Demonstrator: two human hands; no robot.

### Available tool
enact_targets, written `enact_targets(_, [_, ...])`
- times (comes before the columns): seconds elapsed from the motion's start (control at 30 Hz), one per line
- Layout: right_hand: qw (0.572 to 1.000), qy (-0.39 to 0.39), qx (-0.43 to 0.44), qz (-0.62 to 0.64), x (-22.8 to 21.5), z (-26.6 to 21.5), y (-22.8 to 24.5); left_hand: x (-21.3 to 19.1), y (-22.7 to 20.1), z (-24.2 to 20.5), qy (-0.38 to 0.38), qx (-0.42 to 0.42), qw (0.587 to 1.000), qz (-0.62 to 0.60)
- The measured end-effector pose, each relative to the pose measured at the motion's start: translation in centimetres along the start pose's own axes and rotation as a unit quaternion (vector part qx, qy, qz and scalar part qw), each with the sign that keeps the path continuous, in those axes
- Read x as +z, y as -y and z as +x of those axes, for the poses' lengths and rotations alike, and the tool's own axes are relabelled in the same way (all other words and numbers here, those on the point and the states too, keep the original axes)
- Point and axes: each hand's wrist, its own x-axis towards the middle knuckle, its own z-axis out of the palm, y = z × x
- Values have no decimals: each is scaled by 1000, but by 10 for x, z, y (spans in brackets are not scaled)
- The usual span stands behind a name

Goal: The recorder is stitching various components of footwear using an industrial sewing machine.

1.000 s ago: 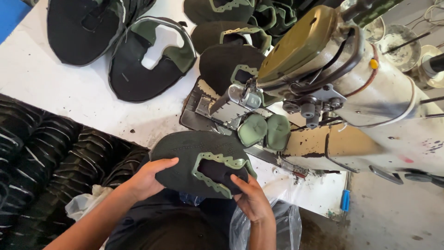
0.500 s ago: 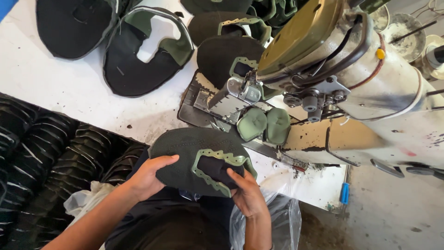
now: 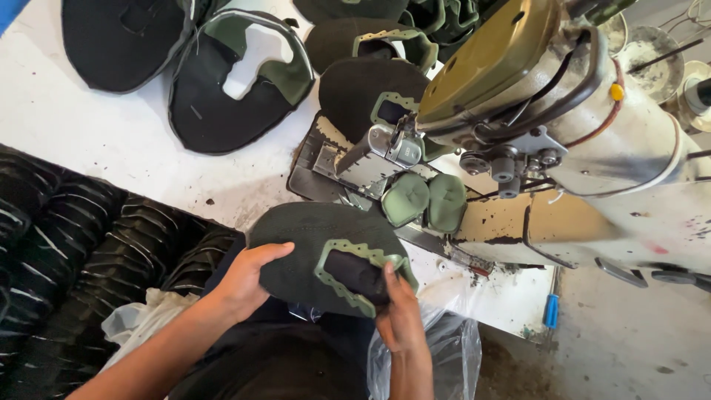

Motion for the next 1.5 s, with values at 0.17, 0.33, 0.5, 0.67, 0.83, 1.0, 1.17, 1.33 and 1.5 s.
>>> enact_targets(0.17, [998,-18,-53,-13,-3,-6,42,45,-17,12,34,-21,999,-4])
enact_targets(0.33, [995,-24,-100,-8,-13,25,87,81,-34,55,47,-14,999,10])
enact_targets(0.5, [995,29,-93,-6,-6,85,130,119,-61,99,23,33,999,-4])
enact_targets(0.67, [999,18,-48,15,18,100,161,139,-76,113,4,102,994,29])
enact_targets(0.83, [994,72,-75,37,15,108,163,137,-74,114,12,99,995,23])
enact_targets(1.0, [993,75,-90,15,-1,114,154,131,-71,106,48,93,994,32])
enact_targets(1.17, [994,15,-103,-42,-5,100,151,100,-19,117,91,213,952,199])
enact_targets(1.33, [912,-106,-261,-297,-52,53,144,108,-14,116,47,293,908,295])
enact_targets(1.5, [489,-412,-674,-370,-107,19,158,116,-18,111,41,283,910,301])
